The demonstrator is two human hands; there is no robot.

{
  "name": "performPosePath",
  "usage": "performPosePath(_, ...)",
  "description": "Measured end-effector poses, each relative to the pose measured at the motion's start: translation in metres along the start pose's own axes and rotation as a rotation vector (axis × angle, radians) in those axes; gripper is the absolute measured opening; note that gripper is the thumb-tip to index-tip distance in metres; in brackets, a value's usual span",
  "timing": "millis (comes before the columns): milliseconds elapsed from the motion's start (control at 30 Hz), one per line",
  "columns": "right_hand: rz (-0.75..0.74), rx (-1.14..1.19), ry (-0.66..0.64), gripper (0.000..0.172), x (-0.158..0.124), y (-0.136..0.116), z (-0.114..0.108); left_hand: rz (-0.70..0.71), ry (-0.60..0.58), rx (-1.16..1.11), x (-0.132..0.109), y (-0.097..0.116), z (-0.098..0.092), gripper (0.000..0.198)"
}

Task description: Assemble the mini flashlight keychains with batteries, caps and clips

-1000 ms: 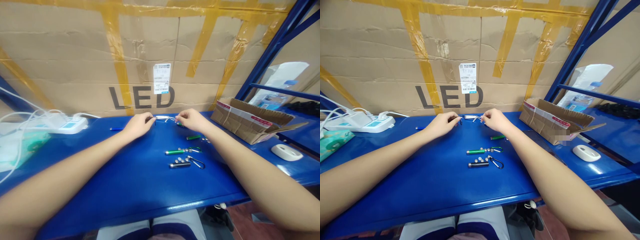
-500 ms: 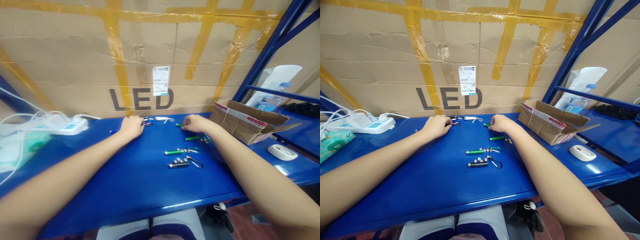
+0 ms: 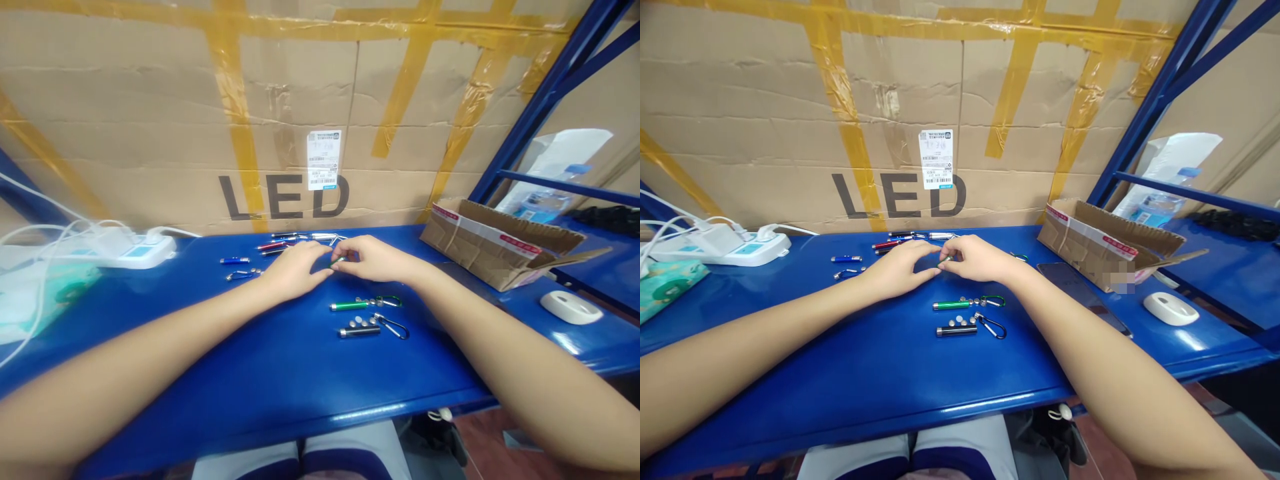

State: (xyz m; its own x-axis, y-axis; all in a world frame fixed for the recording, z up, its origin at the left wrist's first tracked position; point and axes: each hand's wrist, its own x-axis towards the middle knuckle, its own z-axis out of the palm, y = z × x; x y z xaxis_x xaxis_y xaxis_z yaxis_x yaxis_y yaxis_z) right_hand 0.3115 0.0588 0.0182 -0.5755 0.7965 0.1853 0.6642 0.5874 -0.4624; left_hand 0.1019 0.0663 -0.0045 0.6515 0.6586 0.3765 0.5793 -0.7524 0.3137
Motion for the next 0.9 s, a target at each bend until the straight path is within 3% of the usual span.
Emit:
performPosePath(100,0.001,0.139,0.026,0.024,0.002,-0.002,-0.001,-0.002,0.022,-0.148,0.0,0.003,0.005,0.023)
performPosePath(200,0.219,0.177,0.11,0.03,0.003,0.006,-0.013,-0.029,0.085,-0.157,-0.001,0.0,0.008,0.018)
performPosePath(300,0.581,-0.098,0.126,0.031,0.002,0.021,-0.029,-0.036,0.113,-0.163,-0.003,-0.004,0.012,0.016)
performPosePath(333,0.657,-0.276,0.081,0.028,0.001,0.026,-0.033,-0.035,0.119,-0.171,-0.004,-0.006,0.014,0.015)
performPosePath(400,0.735,-0.385,0.045,0.024,-0.001,0.034,-0.035,-0.025,0.135,-0.177,-0.006,-0.008,0.018,0.014)
performPosePath(633,0.821,-0.506,-0.05,0.03,0.0,0.041,-0.022,0.004,0.126,-0.096,-0.009,-0.007,0.023,0.011)
performPosePath(900,0.729,-0.438,-0.1,0.015,0.006,0.041,-0.018,-0.002,0.13,-0.098,-0.01,-0.007,0.025,0.01)
